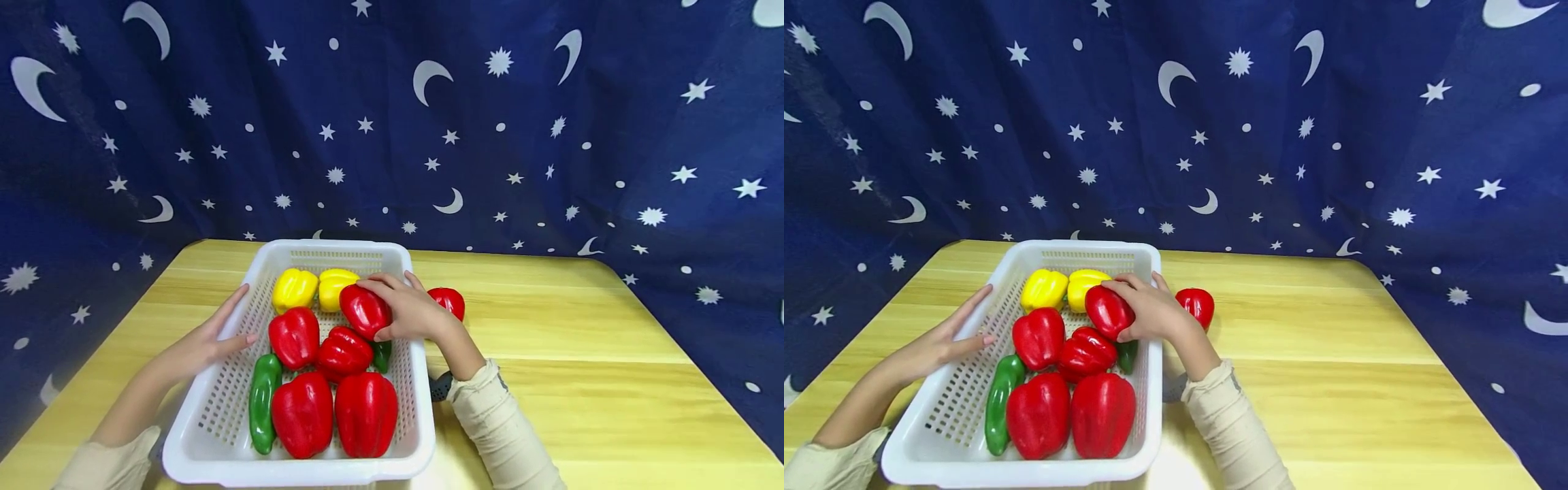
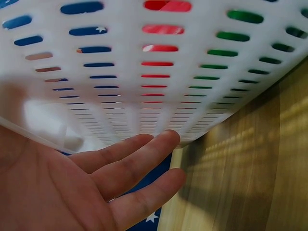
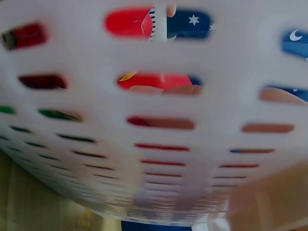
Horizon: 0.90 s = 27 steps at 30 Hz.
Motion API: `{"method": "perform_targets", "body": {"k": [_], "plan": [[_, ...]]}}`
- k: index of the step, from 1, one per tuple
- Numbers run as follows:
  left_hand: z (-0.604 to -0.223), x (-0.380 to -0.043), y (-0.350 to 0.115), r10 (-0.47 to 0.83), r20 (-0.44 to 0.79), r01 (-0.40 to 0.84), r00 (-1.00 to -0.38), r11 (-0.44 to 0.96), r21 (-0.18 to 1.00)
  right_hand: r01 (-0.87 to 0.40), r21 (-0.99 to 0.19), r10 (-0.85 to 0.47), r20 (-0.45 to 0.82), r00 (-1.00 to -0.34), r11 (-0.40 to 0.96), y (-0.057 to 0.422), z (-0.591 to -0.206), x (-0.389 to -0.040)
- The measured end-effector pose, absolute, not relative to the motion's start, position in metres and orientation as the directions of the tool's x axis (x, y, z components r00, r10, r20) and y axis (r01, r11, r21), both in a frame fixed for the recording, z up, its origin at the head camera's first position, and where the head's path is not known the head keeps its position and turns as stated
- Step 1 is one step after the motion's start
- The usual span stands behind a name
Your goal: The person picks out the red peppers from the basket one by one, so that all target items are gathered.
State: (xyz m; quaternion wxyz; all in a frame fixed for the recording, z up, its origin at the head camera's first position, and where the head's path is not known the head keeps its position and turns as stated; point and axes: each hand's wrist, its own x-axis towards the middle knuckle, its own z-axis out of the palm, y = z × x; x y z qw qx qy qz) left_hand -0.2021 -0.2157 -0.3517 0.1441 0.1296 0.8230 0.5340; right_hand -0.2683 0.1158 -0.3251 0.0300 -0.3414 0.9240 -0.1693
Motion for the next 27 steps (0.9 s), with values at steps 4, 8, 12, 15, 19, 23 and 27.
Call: {"method": "perform_targets", "body": {"k": [4,8,12,15,19,23,27], "plan": [[-0.3530,-0.2016,-0.2169,0.371,-0.096,0.063,-0.924,0.393,0.917,-0.624,-0.365,-0.645,0.077,-0.760,0.691,0.1167,-0.3268,-0.2689],[-0.3535,-0.2019,-0.2158,0.374,-0.098,0.062,-0.922,0.394,0.917,-0.619,-0.380,-0.639,0.089,-0.764,0.688,0.1187,-0.3273,-0.2689],[-0.3525,-0.2025,-0.2145,0.373,-0.095,0.067,-0.923,0.399,0.914,-0.618,-0.396,-0.636,0.103,-0.765,0.679,0.1204,-0.3272,-0.2695],[-0.3510,-0.2033,-0.2151,0.374,-0.096,0.070,-0.923,0.404,0.912,-0.612,-0.411,-0.629,0.112,-0.769,0.676,0.1204,-0.3271,-0.2700],[-0.3501,-0.2027,-0.2155,0.371,-0.103,0.062,-0.923,0.408,0.911,-0.611,-0.426,-0.621,0.133,-0.772,0.667,0.1205,-0.3267,-0.2700],[-0.3488,-0.2007,-0.2167,0.362,-0.116,0.046,-0.925,0.410,0.911,-0.606,-0.454,-0.615,0.148,-0.774,0.653,0.1209,-0.3264,-0.2692],[-0.3487,-0.2007,-0.2164,0.362,-0.122,0.037,-0.924,0.403,0.915,-0.588,-0.485,-0.598,0.155,-0.787,0.647,0.1230,-0.3260,-0.2684]]}}
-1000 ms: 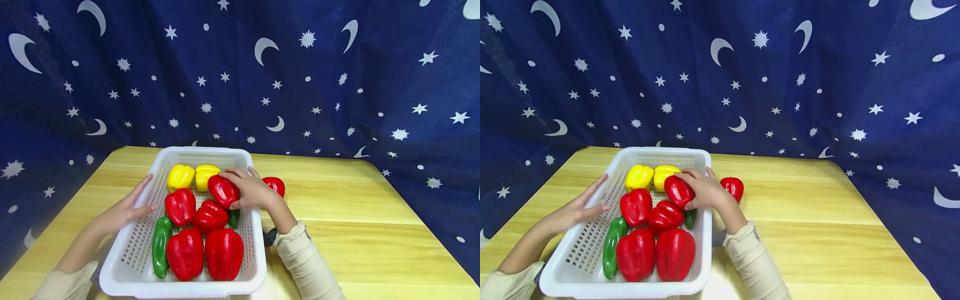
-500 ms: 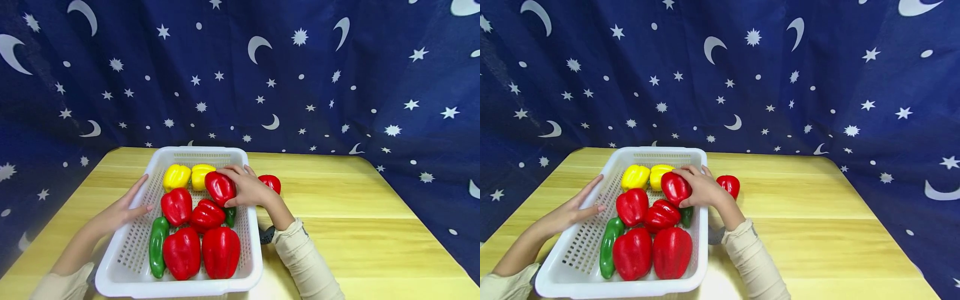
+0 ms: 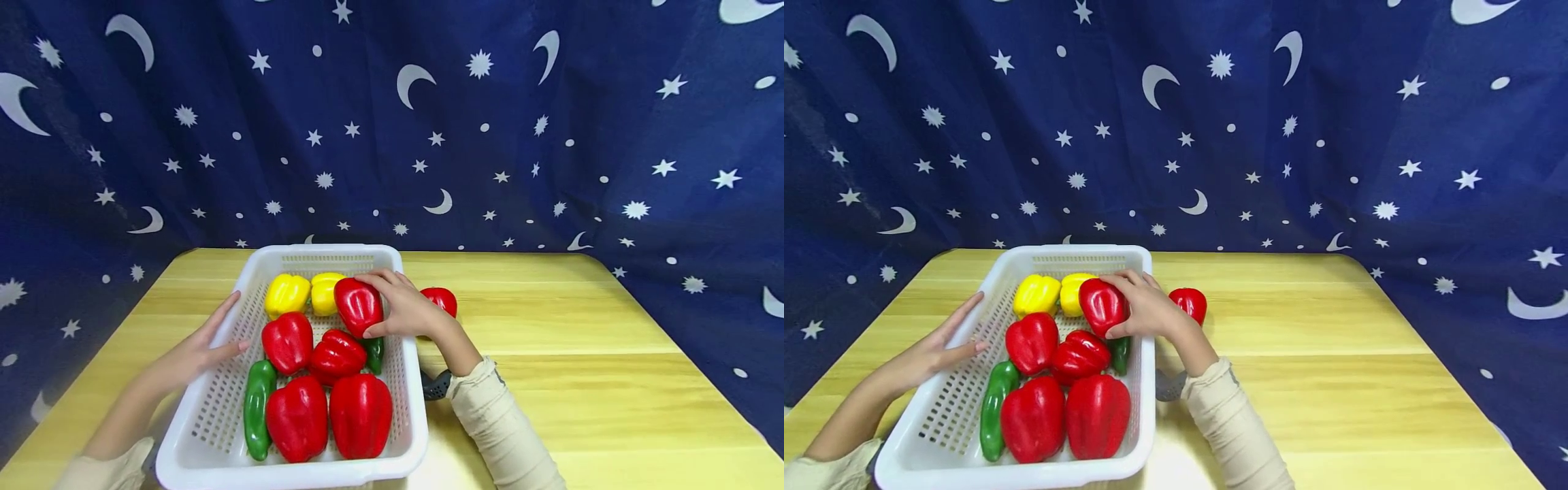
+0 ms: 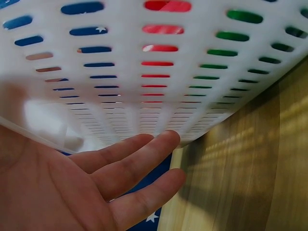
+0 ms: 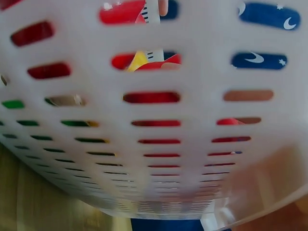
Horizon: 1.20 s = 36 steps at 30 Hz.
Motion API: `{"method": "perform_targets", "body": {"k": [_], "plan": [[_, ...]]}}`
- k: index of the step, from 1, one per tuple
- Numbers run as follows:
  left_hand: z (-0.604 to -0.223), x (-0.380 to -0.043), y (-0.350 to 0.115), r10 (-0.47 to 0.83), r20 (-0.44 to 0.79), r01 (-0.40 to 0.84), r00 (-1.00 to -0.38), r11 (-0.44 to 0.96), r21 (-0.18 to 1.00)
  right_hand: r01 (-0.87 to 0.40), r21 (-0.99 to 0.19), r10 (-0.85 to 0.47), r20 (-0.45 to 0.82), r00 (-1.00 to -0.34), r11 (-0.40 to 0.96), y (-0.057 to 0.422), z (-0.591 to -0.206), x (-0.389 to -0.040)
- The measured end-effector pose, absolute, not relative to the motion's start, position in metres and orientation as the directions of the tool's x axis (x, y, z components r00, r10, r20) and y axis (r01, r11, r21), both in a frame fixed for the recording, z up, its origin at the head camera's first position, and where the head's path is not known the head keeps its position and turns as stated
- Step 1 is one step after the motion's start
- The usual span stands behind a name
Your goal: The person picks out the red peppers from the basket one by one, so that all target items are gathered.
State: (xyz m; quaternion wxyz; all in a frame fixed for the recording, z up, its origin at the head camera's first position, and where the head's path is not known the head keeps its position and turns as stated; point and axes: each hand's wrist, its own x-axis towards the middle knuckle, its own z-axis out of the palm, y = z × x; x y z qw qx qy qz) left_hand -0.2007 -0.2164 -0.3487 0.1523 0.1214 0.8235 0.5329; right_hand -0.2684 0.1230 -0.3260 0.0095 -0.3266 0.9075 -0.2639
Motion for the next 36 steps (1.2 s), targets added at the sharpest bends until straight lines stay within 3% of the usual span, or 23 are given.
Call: {"method": "perform_targets", "body": {"k": [16,36], "plan": [[-0.352,-0.202,-0.214,0.395,-0.089,0.081,-0.914,0.394,0.916,-0.544,-0.612,-0.560,0.192,-0.806,0.574,0.141,-0.318,-0.271],[-0.354,-0.200,-0.218,0.416,-0.050,0.128,-0.908,0.388,0.913,-0.542,-0.613,-0.495,0.267,-0.827,0.575,0.168,-0.302,-0.271]]}}
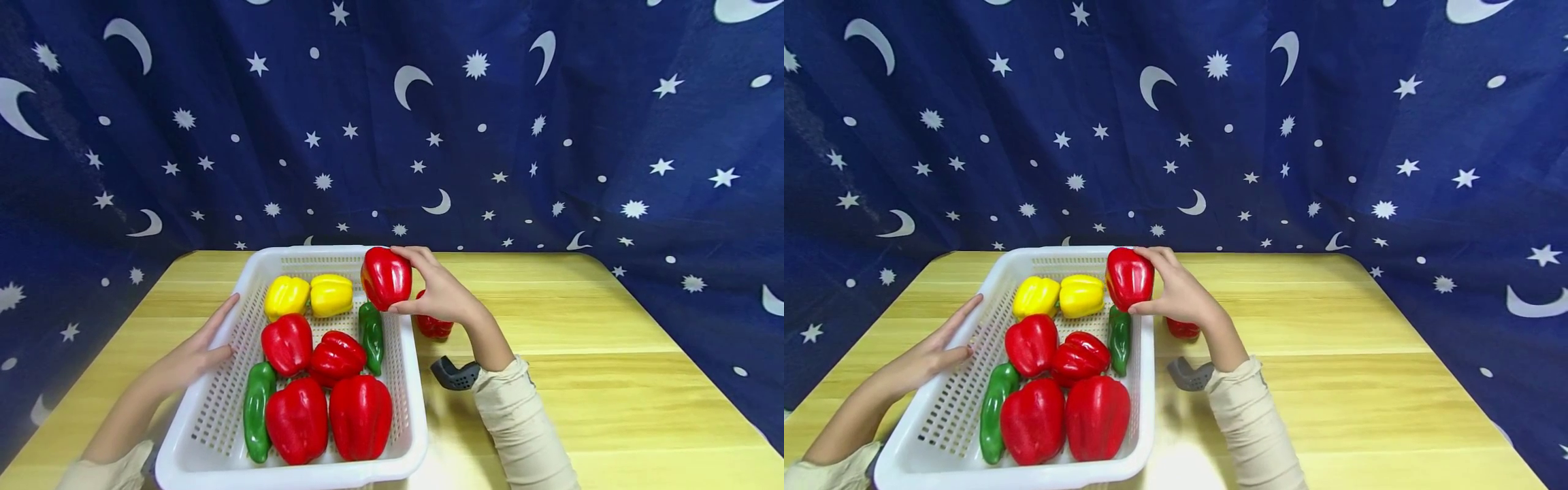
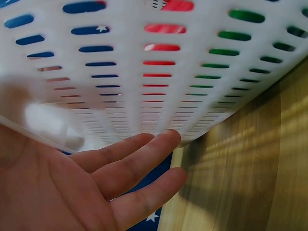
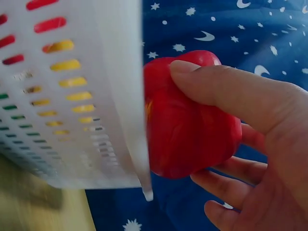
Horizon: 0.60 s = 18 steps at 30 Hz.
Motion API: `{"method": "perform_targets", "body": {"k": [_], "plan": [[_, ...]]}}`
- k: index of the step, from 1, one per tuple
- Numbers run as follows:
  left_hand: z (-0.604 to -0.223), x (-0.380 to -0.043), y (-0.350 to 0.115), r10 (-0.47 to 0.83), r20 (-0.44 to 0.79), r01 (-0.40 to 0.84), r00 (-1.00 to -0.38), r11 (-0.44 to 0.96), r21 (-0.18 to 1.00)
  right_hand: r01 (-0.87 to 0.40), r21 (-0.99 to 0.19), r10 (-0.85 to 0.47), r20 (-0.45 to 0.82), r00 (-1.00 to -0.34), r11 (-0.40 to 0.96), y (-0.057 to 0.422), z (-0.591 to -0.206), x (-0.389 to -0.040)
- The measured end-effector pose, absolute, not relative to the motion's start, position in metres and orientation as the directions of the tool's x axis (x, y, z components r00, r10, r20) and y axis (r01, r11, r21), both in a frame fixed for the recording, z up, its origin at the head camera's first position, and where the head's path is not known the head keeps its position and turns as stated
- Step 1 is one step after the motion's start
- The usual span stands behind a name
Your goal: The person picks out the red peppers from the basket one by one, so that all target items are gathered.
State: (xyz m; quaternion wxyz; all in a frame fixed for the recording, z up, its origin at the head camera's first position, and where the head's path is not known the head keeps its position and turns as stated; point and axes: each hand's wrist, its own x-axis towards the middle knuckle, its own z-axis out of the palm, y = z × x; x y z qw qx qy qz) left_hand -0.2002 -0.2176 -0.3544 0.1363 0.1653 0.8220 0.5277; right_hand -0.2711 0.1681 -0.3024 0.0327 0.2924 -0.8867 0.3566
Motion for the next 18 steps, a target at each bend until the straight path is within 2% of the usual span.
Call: {"method": "perform_targets", "body": {"k": [18], "plan": [[-0.354,-0.201,-0.217,0.400,-0.066,0.113,-0.914,0.406,0.907,-0.475,-0.656,-0.426,0.248,-0.870,0.587,0.195,-0.303,-0.271]]}}
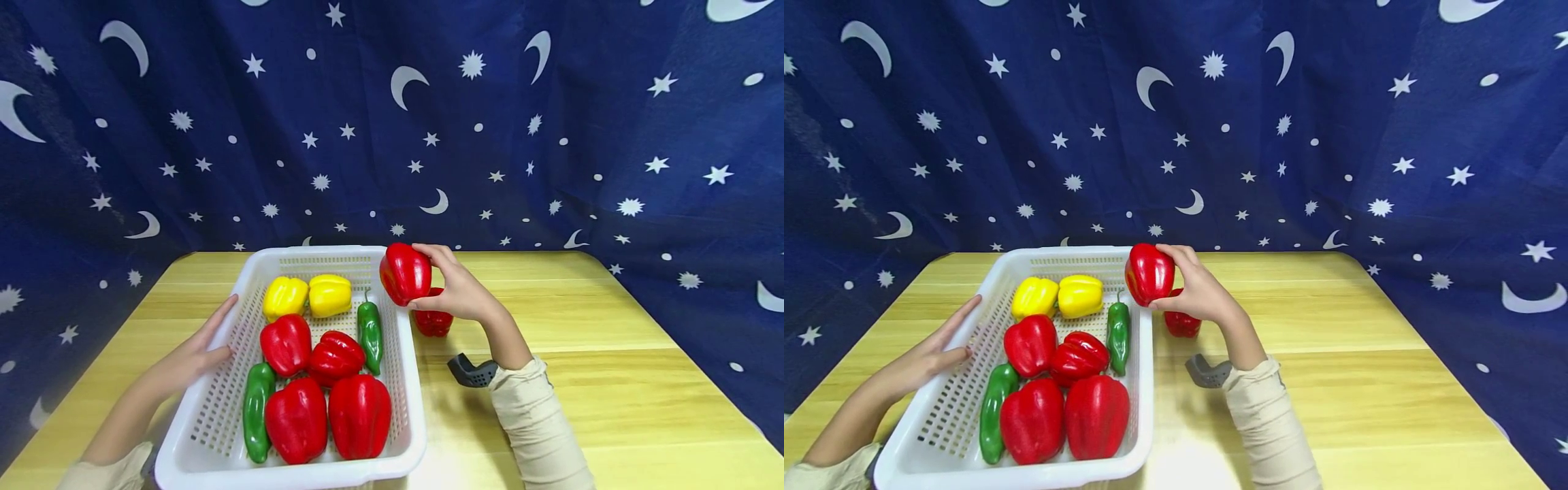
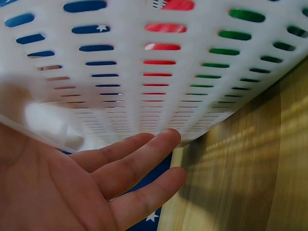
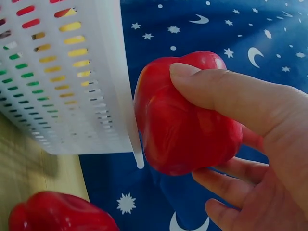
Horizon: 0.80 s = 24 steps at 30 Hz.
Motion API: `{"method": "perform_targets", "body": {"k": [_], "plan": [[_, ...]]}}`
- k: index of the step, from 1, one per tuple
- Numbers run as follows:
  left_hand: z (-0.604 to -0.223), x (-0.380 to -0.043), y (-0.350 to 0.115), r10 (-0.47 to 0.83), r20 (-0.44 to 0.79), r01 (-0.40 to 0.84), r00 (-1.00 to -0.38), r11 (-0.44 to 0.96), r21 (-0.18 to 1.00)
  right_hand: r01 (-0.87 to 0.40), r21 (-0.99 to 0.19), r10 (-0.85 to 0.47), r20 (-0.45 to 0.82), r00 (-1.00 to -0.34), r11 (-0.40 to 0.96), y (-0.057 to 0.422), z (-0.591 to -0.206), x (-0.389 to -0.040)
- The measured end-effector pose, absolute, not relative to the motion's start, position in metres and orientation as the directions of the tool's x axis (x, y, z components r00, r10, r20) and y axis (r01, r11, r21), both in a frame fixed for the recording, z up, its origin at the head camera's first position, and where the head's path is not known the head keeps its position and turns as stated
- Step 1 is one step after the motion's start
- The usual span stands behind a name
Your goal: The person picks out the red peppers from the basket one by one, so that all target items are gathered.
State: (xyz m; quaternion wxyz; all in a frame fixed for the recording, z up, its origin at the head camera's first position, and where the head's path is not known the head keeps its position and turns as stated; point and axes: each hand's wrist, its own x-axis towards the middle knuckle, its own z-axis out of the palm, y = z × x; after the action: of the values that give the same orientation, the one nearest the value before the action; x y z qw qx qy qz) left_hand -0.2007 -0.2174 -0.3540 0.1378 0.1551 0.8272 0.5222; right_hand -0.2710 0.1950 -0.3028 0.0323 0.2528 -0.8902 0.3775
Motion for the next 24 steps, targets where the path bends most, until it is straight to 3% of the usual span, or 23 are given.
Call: {"method": "perform_targets", "body": {"k": [24], "plan": [[-0.353,-0.200,-0.216,0.410,-0.041,0.140,-0.911,0.403,0.905,-0.460,-0.598,-0.369,0.277,-0.887,0.657,0.245,-0.310,-0.261]]}}
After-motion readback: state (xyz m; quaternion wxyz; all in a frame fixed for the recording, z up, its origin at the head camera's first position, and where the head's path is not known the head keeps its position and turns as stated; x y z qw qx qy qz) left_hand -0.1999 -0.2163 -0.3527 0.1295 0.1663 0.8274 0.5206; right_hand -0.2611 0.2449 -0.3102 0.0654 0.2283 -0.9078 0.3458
